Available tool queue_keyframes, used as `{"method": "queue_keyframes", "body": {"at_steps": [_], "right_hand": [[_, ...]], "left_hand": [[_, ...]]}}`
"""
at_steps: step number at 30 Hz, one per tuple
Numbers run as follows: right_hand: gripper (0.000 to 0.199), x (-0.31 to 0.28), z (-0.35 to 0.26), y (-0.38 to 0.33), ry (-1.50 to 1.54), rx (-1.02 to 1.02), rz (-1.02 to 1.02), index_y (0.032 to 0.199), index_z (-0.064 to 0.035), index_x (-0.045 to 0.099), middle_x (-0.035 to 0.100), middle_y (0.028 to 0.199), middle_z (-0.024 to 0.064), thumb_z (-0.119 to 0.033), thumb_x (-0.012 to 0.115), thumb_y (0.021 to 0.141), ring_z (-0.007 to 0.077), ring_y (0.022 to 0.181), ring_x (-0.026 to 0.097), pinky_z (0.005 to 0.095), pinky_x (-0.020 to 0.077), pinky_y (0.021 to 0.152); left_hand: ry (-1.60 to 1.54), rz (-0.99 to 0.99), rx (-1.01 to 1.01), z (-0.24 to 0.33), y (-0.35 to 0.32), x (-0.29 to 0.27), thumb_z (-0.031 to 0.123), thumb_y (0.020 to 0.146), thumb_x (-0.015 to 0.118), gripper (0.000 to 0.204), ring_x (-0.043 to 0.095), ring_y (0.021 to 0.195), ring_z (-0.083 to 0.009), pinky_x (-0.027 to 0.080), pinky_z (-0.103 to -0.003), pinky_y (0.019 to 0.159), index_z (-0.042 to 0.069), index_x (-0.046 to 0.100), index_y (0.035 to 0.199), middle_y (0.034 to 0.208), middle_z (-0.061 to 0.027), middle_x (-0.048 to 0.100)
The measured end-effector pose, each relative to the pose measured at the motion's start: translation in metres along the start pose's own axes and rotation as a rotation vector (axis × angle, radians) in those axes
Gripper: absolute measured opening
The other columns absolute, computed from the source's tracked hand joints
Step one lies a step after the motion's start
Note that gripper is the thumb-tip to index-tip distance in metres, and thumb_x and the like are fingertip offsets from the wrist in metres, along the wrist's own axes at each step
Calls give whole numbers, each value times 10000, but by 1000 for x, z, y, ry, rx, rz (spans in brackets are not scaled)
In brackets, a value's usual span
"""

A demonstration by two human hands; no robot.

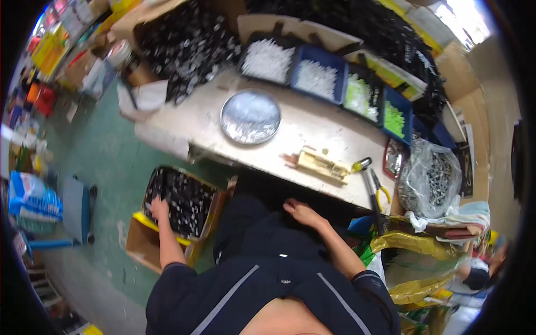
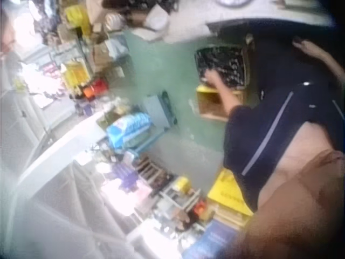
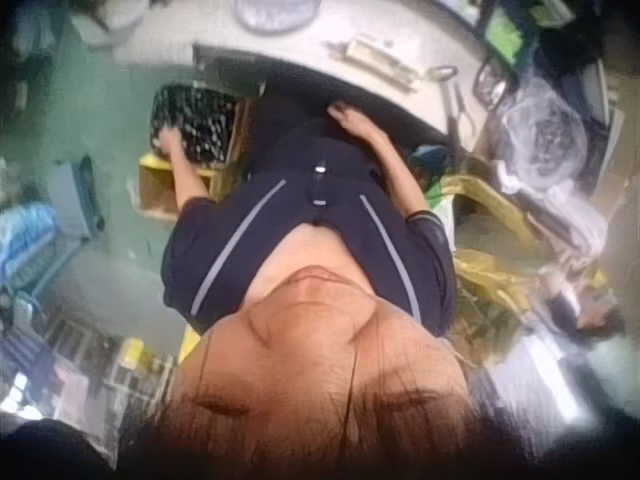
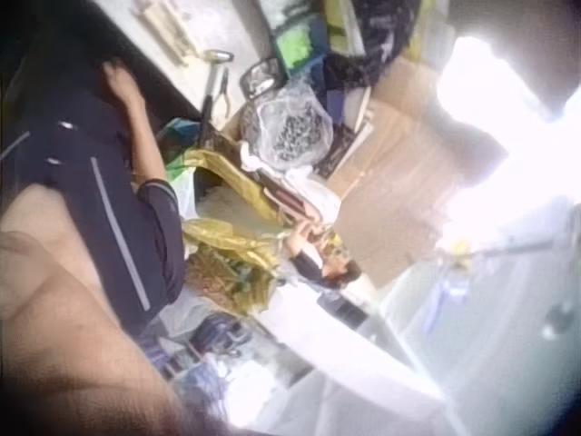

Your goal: Assembling small plastic parts using pliers and a hammer on a factory workbench.

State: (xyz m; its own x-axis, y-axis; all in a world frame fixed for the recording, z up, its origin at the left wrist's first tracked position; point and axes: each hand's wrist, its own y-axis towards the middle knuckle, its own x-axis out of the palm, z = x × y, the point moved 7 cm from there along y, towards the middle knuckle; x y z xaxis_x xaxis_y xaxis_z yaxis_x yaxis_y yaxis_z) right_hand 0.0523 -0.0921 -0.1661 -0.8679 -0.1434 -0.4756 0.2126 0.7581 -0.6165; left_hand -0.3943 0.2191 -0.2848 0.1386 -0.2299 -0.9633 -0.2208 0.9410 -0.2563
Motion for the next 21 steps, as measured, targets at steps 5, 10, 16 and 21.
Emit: {"method": "queue_keyframes", "body": {"at_steps": [5,10,16,21], "right_hand": [[424,-61,-99,-56,-83,-350,-185,1114,-18,533,573,1048,164,-376,480,893,291,1006,543,358,427,868],[332,-171,-183,-51,-6,-630,-36,1081,-27,566,604,1022,138,-276,565,862,255,955,572,331,446,832],[237,-364,-230,24,-219,-728,793,973,-10,592,608,905,167,-176,603,804,329,825,593,355,476,706],[303,-452,-304,89,-665,-668,1131,1019,-42,543,556,897,131,-148,600,740,305,900,516,392,423,760]], "left_hand": [[-344,415,194,32,1,-37,98,739,581,243,552,894,-328,435,-404,800,14,627,963,939,-171,587],[-765,620,271,111,-46,-146,5,783,527,203,539,885,-298,447,-356,785,-14,606,969,949,-144,557],[-793,729,713,235,-84,-230,-26,789,502,199,498,926,-293,412,-367,810,-16,596,963,964,-130,549],[-740,702,941,308,-103,-237,-13,789,507,182,494,922,-295,400,-371,822,-23,591,951,949,-145,546]]}}
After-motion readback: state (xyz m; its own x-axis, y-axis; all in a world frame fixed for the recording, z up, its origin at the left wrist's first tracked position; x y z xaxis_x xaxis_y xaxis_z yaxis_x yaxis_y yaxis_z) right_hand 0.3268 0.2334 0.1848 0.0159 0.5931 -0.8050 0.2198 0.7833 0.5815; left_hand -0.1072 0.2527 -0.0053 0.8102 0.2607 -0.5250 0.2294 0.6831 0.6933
